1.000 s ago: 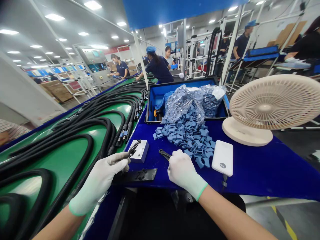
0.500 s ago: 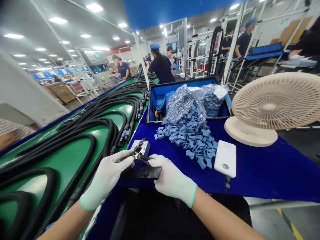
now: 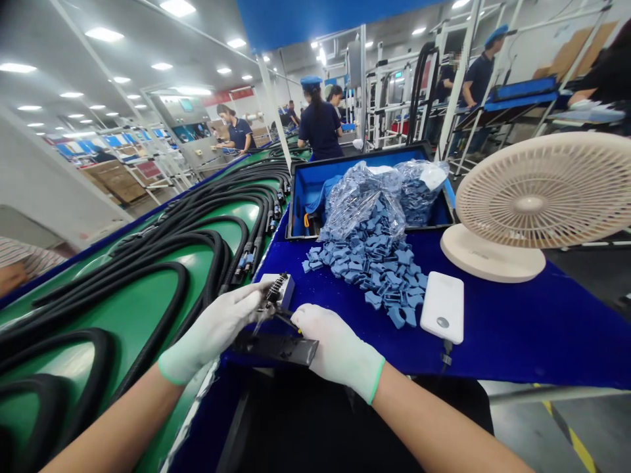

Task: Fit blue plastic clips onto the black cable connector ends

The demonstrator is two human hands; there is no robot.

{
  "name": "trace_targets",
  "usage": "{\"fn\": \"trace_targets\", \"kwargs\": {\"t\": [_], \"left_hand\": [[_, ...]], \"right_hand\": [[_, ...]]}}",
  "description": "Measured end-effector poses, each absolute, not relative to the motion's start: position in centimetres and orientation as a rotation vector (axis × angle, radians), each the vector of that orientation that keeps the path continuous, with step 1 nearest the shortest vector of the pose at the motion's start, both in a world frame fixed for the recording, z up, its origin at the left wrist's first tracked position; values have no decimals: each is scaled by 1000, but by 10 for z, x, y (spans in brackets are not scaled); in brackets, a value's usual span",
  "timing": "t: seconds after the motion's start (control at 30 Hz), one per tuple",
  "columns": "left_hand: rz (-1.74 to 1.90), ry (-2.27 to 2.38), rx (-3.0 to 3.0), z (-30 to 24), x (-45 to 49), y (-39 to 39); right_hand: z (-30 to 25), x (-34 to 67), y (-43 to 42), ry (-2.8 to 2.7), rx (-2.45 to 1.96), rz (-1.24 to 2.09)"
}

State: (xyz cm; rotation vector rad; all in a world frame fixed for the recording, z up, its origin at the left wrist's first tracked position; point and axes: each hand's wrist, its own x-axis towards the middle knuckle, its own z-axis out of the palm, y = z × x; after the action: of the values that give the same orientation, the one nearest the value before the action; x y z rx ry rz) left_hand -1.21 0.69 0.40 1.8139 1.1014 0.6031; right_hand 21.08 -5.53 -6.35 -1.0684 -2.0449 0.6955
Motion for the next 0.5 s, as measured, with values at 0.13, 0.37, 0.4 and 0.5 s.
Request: {"fn": "trace_targets", "kwargs": {"t": [0.13,0.37,0.4,0.5], "left_hand": [[521,1030,1886,11,-4,26],[539,1184,1960,6,7,27],[544,1204,1973,5,7,27],[552,1241,1981,3,10,28]], "right_hand": [[-60,215,-56,-1992,-1295,748],[-71,218,-46,-2012,-1417,658],[-75,216,-43,-2018,-1425,631],[-86,209,-37,-2002,-1460,583]]}}
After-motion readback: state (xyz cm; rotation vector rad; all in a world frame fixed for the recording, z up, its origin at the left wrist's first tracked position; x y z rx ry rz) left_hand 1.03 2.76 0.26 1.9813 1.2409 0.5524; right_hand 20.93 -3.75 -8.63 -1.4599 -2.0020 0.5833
